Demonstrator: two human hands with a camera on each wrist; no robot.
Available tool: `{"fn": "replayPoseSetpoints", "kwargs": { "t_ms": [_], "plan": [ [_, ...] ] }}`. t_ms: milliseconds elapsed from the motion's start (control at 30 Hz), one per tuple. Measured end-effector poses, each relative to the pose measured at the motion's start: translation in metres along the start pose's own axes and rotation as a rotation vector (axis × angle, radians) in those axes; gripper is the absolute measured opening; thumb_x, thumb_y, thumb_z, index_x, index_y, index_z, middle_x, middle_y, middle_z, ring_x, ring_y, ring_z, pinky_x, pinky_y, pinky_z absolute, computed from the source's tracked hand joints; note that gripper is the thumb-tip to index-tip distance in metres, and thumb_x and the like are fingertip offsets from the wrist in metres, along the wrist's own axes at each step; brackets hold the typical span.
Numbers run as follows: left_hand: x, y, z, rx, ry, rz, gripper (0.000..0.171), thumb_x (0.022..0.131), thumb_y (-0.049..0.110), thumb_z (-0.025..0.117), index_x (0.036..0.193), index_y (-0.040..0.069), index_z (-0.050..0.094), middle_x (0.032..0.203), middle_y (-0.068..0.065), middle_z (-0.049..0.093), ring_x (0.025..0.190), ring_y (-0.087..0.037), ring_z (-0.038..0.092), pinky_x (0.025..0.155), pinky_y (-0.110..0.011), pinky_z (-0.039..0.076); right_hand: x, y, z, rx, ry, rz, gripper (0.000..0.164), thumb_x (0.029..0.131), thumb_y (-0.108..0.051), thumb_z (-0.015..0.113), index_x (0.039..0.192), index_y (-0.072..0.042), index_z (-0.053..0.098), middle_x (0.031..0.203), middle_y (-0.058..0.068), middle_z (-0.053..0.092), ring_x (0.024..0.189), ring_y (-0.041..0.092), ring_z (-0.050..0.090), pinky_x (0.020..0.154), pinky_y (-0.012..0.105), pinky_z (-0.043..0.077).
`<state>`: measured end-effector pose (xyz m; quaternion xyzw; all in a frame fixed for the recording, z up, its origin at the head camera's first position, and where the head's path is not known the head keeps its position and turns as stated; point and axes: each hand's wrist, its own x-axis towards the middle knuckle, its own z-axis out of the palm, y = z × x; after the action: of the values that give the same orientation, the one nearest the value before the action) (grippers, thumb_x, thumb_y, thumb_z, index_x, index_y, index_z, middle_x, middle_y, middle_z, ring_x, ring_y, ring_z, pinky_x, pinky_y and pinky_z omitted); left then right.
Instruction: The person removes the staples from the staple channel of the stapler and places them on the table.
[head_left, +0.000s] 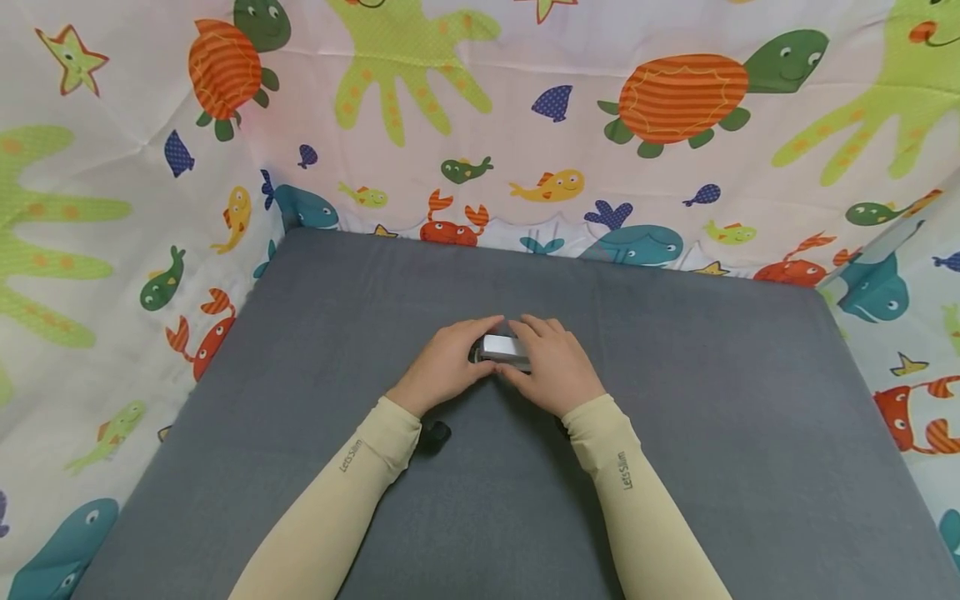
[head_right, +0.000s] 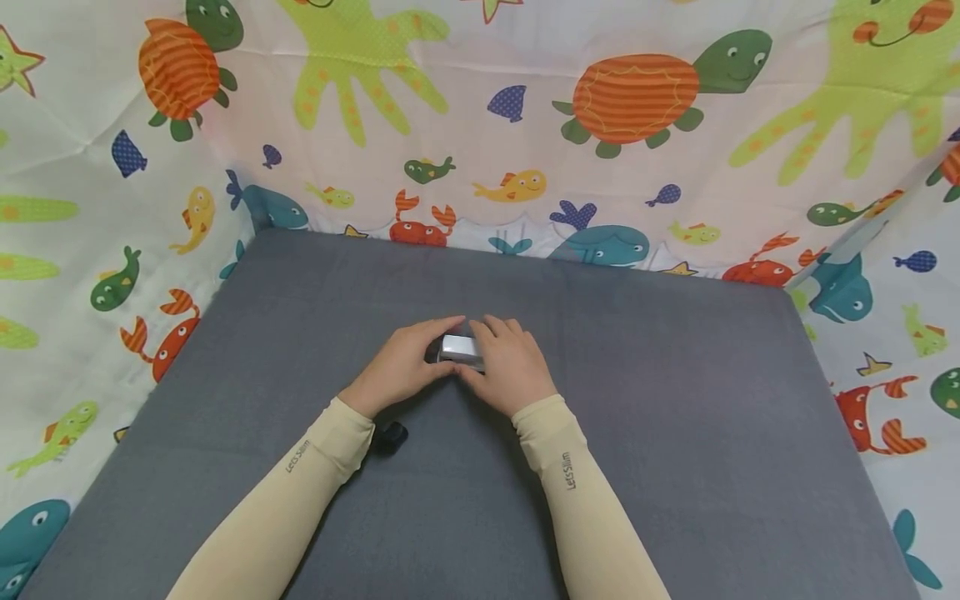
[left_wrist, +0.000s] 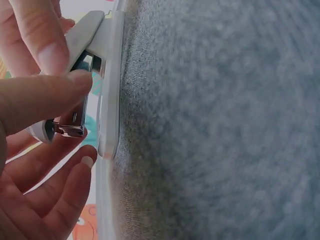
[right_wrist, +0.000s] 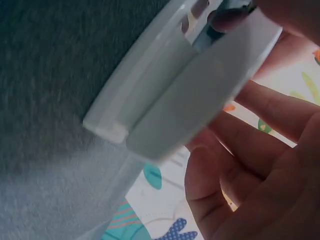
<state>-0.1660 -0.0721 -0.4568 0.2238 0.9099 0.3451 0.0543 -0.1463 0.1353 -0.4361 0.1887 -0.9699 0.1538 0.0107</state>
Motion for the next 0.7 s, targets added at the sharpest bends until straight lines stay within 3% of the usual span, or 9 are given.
{"fn": "replayPoseSetpoints", "kwargs": {
  "t_ms": [233, 433, 700],
  "plan": [
    [0.001, 0.002, 0.002, -0.028, 0.022, 0.038, 0.059, 0.101, 0.019, 0.079, 0.156, 0.017, 0.06, 0.151, -0.006, 0.067, 0.135, -0.024, 0.066, 0.115, -0.043, 0.054, 0.002, 0.0, 0.007, 0.001, 0.042, -0.051, 0.052, 0.099, -0.033, 0.081, 0.143, -0.007, 0.068, 0.133, 0.014, 0.074, 0.12, 0.033, 0.066, 0.105, 0.049, 0.058],
    [0.002, 0.001, 0.006, -0.025, 0.036, 0.054, 0.054, 0.1, 0.019, 0.08, 0.152, 0.016, 0.064, 0.138, -0.007, 0.073, 0.119, -0.021, 0.071, 0.103, -0.04, 0.06, 0.003, 0.0, 0.01, -0.013, 0.07, -0.061, 0.041, 0.098, -0.025, 0.083, 0.133, -0.005, 0.073, 0.122, 0.014, 0.076, 0.11, 0.031, 0.068, 0.099, 0.047, 0.061],
    [0.003, 0.001, 0.006, -0.027, 0.047, 0.056, 0.048, 0.102, 0.01, 0.075, 0.149, 0.014, 0.066, 0.12, -0.008, 0.074, 0.093, -0.017, 0.064, 0.083, -0.034, 0.056, 0.006, 0.001, 0.014, -0.018, 0.119, -0.101, 0.037, 0.096, -0.023, 0.085, 0.126, -0.003, 0.074, 0.112, 0.014, 0.077, 0.1, 0.032, 0.07, 0.091, 0.048, 0.061]
  ]
}}
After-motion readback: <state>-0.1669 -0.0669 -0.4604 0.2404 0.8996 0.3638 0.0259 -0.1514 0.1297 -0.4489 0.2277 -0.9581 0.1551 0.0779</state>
